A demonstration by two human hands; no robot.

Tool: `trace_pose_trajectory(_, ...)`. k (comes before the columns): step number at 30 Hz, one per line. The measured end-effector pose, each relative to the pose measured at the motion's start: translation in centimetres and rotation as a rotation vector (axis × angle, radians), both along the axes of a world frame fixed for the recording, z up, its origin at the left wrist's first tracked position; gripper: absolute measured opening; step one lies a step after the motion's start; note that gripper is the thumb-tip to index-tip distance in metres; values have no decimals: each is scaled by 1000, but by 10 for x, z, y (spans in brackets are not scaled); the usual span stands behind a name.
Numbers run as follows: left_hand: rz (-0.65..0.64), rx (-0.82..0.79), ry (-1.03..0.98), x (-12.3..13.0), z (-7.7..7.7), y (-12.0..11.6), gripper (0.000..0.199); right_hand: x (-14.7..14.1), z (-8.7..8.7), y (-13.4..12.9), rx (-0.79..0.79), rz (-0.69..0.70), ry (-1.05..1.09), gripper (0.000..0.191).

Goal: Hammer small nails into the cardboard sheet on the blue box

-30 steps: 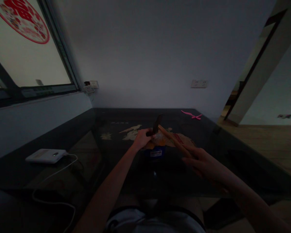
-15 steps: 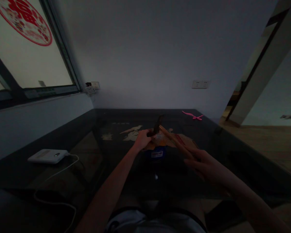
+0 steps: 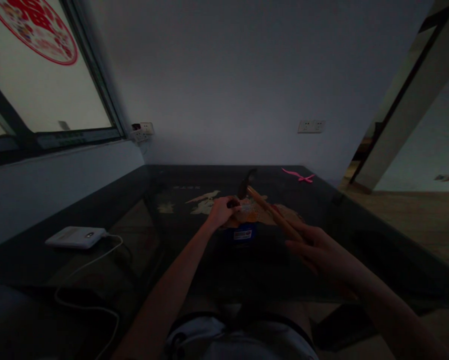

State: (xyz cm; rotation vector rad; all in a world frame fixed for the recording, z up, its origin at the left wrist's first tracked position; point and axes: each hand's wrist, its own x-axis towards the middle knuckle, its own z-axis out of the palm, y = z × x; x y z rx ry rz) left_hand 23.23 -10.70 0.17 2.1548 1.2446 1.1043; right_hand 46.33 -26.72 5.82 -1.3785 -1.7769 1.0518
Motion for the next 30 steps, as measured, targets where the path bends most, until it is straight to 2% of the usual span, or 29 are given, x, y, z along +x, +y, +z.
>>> trace_pose_trajectory(3,6,-3,7,0,1,0,12,1,1,0,-21,-9,-6,60)
trace_pose_trajectory(8,0,18,-3,-2,-3,2,13,0,-1,5,-61,38,6,52)
trace_pose_trajectory(16,9,5,7,0,-1,0,12,-1,-1,-1,-48,-30,39,60)
trace_pose_trajectory(21,14,-13,12,-1,-1,1,17,-1,-3,-1,-77,-29,14,58)
trace_pose_trajectory(30,-11,3,-7,-1,-2,1,11,4,-7,-2,-63,-28,22,61)
